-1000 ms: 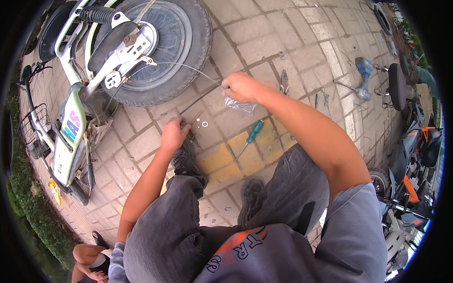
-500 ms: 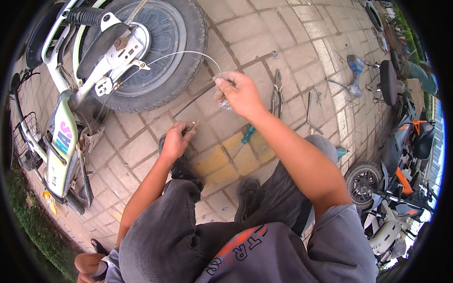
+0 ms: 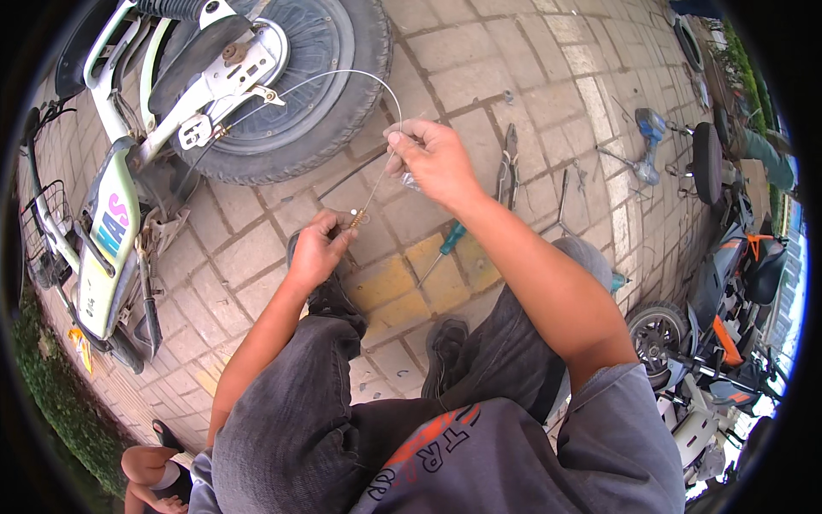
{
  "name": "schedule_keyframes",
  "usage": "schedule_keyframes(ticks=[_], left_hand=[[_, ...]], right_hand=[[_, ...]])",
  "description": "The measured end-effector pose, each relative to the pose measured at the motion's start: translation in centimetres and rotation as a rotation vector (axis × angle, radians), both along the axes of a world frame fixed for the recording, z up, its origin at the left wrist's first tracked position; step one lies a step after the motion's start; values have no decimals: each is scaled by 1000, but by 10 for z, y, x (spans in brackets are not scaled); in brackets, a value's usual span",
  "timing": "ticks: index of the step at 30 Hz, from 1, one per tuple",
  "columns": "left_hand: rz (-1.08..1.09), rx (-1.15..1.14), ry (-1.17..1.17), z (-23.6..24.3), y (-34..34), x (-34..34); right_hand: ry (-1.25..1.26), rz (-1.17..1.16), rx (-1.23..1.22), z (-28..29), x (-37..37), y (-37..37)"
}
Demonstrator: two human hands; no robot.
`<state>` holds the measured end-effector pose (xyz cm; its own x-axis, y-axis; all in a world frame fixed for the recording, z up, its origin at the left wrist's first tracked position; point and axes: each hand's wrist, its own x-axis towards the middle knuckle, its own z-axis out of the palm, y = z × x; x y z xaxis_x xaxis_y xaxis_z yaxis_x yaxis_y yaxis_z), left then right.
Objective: The person repairs an electric bicycle by adjusting the handlebar controls and installing a new brake cable on the rear wheel. They use pliers and a screwdriver to cut, thread, and secure the cable, then test the handlebar lever.
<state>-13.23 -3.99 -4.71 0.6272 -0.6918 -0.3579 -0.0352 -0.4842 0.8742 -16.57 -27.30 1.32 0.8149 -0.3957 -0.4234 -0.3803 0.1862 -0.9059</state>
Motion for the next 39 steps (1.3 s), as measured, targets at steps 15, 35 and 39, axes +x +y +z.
schedule_keyframes(ticks=[15, 35, 39], left_hand=[[-57, -81, -20, 7, -5, -1], [634, -632, 946, 57, -83, 79], [930, -798, 858, 50, -59, 114]], right_hand=[[-24, 4, 77, 0, -2, -8], [185, 163, 122, 22, -30, -4], [149, 17, -28, 26, -21, -16]])
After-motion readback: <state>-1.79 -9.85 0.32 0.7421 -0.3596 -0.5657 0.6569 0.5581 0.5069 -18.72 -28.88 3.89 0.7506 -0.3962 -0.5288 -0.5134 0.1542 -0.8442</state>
